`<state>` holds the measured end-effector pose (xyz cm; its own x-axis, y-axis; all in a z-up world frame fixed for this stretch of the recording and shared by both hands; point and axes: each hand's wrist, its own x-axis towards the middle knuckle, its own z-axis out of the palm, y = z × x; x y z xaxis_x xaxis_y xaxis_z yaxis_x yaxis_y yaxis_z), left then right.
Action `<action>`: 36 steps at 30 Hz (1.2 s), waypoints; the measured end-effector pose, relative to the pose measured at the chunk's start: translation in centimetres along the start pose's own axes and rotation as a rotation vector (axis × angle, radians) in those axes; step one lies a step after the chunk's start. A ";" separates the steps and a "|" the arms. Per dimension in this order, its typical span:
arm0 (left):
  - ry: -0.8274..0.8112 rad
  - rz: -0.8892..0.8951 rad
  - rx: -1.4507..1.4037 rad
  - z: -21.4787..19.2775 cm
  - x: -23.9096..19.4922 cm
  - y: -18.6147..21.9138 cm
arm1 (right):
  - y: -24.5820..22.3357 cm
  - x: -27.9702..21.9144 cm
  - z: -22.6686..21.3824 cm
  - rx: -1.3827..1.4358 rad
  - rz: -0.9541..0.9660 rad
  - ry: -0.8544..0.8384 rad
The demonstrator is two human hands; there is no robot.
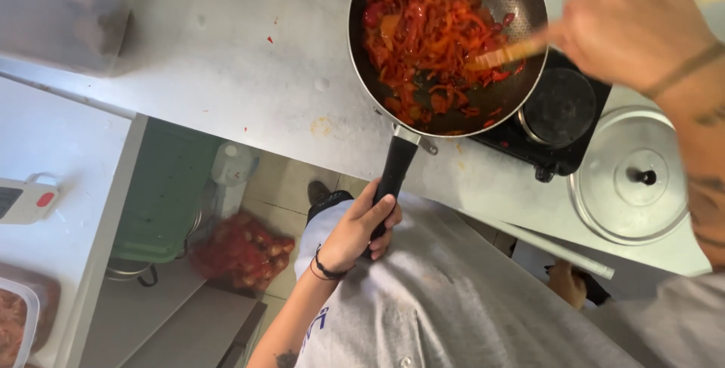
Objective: Washing plastic food containers in a sink and stirring sauce in a pan.
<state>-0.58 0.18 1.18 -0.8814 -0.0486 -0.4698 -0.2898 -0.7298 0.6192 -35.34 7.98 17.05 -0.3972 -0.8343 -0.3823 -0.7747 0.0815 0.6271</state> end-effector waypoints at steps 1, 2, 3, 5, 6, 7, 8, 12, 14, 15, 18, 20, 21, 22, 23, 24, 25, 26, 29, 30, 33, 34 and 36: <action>0.016 -0.050 0.023 0.2 -0.4 0.1 | -0.4 -1.2 -2.6 0.118 0.064 -0.469; 0.020 -0.051 0.019 0.1 -0.2 -0.1 | -1.1 -0.8 -1.1 0.117 0.058 -0.469; 0.014 -0.045 0.015 0.0 -0.2 -0.3 | -1.9 -0.4 0.5 0.247 -0.130 -0.408; 0.007 -0.043 0.010 0.0 -0.3 -0.4 | -4.2 1.2 2.3 0.388 -0.311 -0.335; 0.005 -0.035 0.011 0.0 -0.4 -0.2 | -5.6 2.5 2.4 0.491 -0.312 -0.117; 0.001 -0.025 0.014 0.1 -0.5 0.1 | -6.8 3.7 2.6 0.587 -0.304 0.104; -0.002 -0.027 0.014 0.2 -0.4 0.1 | -6.4 4.4 2.9 0.587 -0.302 0.101; 0.020 -0.030 0.013 0.1 -0.6 -0.5 | -2.6 2.8 1.1 0.311 -0.195 0.170; 0.016 -0.015 -0.003 -0.3 0.0 -0.4 | -0.3 1.5 0.1 0.059 -0.147 0.063; 0.010 -0.031 0.028 -0.4 -0.2 -0.2 | -0.1 1.1 0.7 0.010 -0.079 -0.157; -0.025 -0.067 0.068 -1.0 -0.4 0.1 | -2.1 1.6 -1.6 0.115 -0.066 -0.442; -0.065 -0.084 0.076 -1.2 -0.4 0.7 | -3.7 2.5 -0.8 0.269 -0.113 -0.508; -0.065 -0.076 0.084 -1.4 -0.5 1.3 | -4.6 3.1 1.3 0.372 -0.125 -0.193; -0.064 -0.067 0.092 -1.4 -0.7 1.8 | -5.5 3.6 3.4 0.462 -0.117 0.127; -0.068 -0.084 0.097 -1.9 -0.8 1.8 | -5.4 2.5 3.5 0.476 -0.109 0.117; -0.068 -0.068 0.109 -2.3 -1.0 2.0 | -5.1 1.5 3.5 0.406 -0.068 0.123; -0.074 -0.037 0.119 -2.5 -0.5 2.2 | -4.2 0.6 3.4 0.324 -0.025 0.136; -0.083 -0.040 0.125 -2.8 -0.8 2.2 | -4.4 -0.5 3.1 0.323 -0.014 0.132; -0.144 0.002 0.103 -3.3 -0.5 2.7 | -4.7 -2.5 3.3 0.123 0.124 -0.407; -0.145 -0.036 0.123 -3.3 -0.3 2.8 | -5.4 -2.7 4.2 -0.313 -0.309 -0.245; -0.143 -0.066 0.130 -3.6 -0.2 2.4 | -9.1 -0.3 1.1 -0.043 -0.455 0.029; -0.149 -0.056 0.124 -3.6 -0.1 2.1 | -10.6 0.9 -0.9 0.615 -0.149 0.092; -0.123 -0.070 0.111 -3.3 -0.6 2.4 | -11.2 3.9 0.1 0.572 -0.060 0.220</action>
<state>0.49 -3.81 0.85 -0.8948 0.0881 -0.4377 -0.3852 -0.6482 0.6569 -28.20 3.84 8.46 -0.2808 -0.9345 -0.2187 -0.9580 0.2594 0.1219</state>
